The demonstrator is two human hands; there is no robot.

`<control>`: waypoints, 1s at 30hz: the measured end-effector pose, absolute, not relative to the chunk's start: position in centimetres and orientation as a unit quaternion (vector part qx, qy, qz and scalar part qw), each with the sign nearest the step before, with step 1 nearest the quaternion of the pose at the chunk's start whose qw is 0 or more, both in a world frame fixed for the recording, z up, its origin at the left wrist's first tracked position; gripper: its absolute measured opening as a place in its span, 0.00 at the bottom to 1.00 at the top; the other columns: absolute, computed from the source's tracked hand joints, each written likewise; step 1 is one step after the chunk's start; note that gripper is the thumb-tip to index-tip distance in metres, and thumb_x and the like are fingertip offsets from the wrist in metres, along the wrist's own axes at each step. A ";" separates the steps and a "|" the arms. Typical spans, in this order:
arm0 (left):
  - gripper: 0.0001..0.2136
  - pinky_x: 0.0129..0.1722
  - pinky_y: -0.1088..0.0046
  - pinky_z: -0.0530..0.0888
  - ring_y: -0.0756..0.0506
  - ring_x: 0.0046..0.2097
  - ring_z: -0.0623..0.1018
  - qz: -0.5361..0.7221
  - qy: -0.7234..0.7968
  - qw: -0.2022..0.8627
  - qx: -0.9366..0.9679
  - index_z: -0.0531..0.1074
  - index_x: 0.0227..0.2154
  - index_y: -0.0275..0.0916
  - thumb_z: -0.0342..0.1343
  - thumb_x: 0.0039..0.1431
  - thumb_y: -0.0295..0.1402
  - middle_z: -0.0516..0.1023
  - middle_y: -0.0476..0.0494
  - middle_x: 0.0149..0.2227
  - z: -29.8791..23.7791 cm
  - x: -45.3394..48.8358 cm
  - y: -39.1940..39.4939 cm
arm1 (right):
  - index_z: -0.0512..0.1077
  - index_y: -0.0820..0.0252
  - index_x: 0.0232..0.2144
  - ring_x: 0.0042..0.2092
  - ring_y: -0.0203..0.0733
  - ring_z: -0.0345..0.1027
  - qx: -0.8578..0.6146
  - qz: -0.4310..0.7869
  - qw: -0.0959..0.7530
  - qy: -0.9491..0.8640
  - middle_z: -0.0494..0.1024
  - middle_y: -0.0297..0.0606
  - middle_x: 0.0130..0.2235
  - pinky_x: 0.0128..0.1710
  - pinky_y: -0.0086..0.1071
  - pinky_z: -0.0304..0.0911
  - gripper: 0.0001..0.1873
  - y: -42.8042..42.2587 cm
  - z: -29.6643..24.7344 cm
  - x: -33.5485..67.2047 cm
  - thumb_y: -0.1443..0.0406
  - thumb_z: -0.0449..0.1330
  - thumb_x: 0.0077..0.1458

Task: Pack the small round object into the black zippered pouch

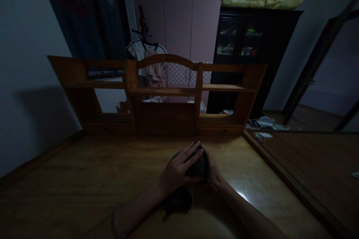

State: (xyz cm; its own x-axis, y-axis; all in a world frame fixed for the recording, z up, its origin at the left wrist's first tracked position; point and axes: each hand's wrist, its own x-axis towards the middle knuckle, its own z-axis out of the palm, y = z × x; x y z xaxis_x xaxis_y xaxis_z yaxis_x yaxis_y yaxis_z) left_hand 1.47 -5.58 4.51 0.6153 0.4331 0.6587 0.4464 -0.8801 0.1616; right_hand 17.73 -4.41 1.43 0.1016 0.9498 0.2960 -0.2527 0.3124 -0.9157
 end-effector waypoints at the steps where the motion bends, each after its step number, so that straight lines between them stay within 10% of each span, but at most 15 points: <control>1: 0.37 0.61 0.55 0.60 0.38 0.65 0.53 -0.366 -0.239 0.005 -0.899 0.46 0.63 0.42 0.57 0.55 0.44 0.50 0.36 0.65 4.4 1.3 -5.6 | 0.75 0.53 0.40 0.55 0.50 0.63 -0.345 0.484 0.652 -0.471 0.76 0.37 0.48 0.58 0.45 0.53 0.18 -4.7 1.8 17.6 0.56 0.62 0.45; 8: 0.27 0.60 0.60 0.63 0.41 0.64 0.58 -0.355 -0.212 -0.019 -0.910 0.50 0.62 0.43 0.48 0.63 0.40 0.57 0.39 0.63 4.7 -0.1 -5.8 | 0.77 0.54 0.32 0.49 0.46 0.67 -0.300 0.600 0.635 -0.383 0.79 0.36 0.37 0.49 0.34 0.63 0.12 -6.5 4.1 16.9 0.63 0.68 0.40; 16: 0.21 0.59 0.64 0.64 0.44 0.61 0.63 -0.409 -0.230 -0.059 -0.881 0.55 0.60 0.43 0.46 0.65 0.33 0.61 0.42 0.62 4.7 0.3 -5.8 | 0.76 0.59 0.31 0.37 0.41 0.72 -0.257 0.682 0.563 -0.389 0.79 0.38 0.32 0.37 0.30 0.66 0.21 -7.1 5.4 15.9 0.48 0.58 0.51; 30: 0.20 0.40 0.69 0.73 0.40 0.41 0.78 -0.483 -0.377 -0.507 -0.606 0.74 0.42 0.33 0.55 0.56 0.45 0.80 0.42 0.39 3.0 1.7 -3.8 | 0.75 0.61 0.34 0.32 0.42 0.73 -0.232 0.708 0.579 -0.331 0.79 0.36 0.29 0.35 0.32 0.67 0.21 -5.6 3.8 15.6 0.49 0.55 0.54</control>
